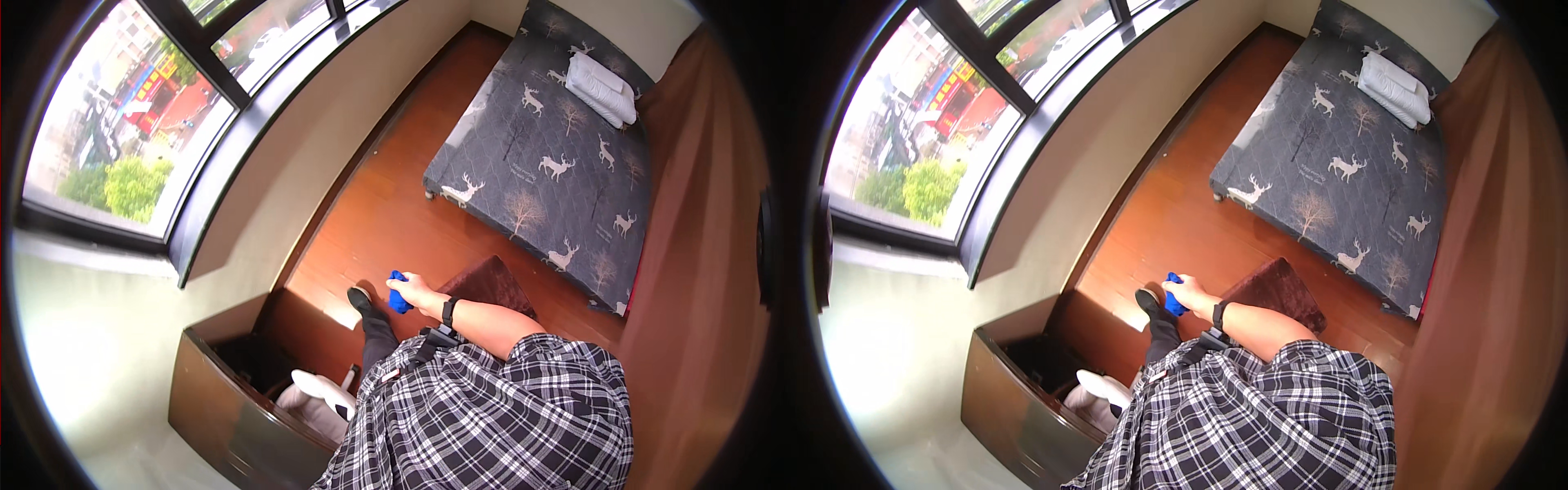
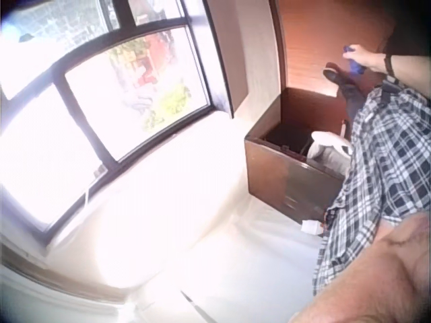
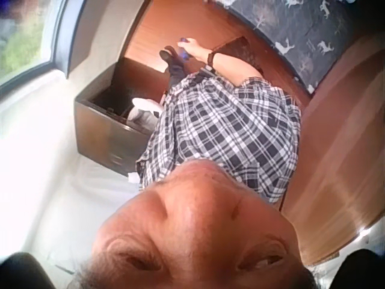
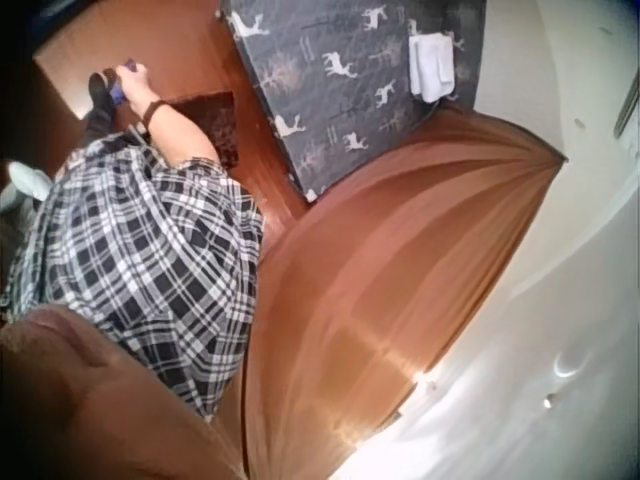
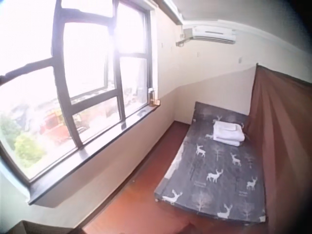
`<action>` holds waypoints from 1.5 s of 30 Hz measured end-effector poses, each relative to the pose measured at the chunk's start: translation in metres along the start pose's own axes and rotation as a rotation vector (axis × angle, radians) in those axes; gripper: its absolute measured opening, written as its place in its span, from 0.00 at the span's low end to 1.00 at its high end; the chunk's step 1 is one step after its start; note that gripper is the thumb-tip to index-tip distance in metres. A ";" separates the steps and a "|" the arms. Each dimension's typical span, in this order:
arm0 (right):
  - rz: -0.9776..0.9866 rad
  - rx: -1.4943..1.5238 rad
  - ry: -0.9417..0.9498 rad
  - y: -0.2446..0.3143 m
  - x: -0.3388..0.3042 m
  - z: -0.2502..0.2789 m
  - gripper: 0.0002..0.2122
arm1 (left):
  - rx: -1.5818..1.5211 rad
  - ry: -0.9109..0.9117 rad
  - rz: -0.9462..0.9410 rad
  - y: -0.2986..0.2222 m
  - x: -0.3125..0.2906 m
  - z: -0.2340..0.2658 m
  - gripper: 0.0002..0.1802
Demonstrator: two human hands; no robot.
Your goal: The person wipes the wall and window ledge with a cloth, rinses it in a basin of water, and then wipes down the mattress cover.
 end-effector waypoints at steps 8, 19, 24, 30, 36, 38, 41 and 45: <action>0.012 0.066 -0.212 0.021 0.006 0.045 0.16 | 0.043 -0.011 -0.040 0.004 0.043 0.037 0.28; -0.053 0.059 -0.458 -0.073 0.010 0.157 0.20 | -0.184 -0.162 0.339 -0.035 0.061 0.087 0.13; -0.108 0.080 -0.615 -0.100 0.016 0.196 0.17 | 0.000 -0.145 0.187 -0.129 0.136 0.078 0.20; -0.189 -0.063 -0.752 -0.149 -0.013 0.244 0.26 | 0.111 -0.075 -0.020 -0.167 0.141 0.031 0.22; -0.205 -0.020 -0.719 -0.090 -0.041 0.237 0.22 | 0.121 0.052 -0.469 -0.377 0.097 0.003 0.09; -0.153 0.107 -0.653 -0.071 -0.020 0.231 0.20 | -0.025 0.046 -0.725 -0.550 0.054 -0.008 0.12; -0.134 0.210 -0.640 -0.037 -0.026 0.225 0.21 | -0.255 0.134 -1.000 -0.734 -0.030 0.010 0.11; -0.111 0.162 -0.654 -0.023 -0.017 0.221 0.21 | -0.509 0.136 -1.931 -0.896 -0.209 0.064 0.23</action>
Point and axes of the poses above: each hand's wrist, its own x-axis towards the middle knuckle, its own z-axis out of the back of the hand, y = z × x, the point moved 10 cm from there along x, towards the middle knuckle, and after that the axes turned 12 degrees about -y, right-handed, at the moved point
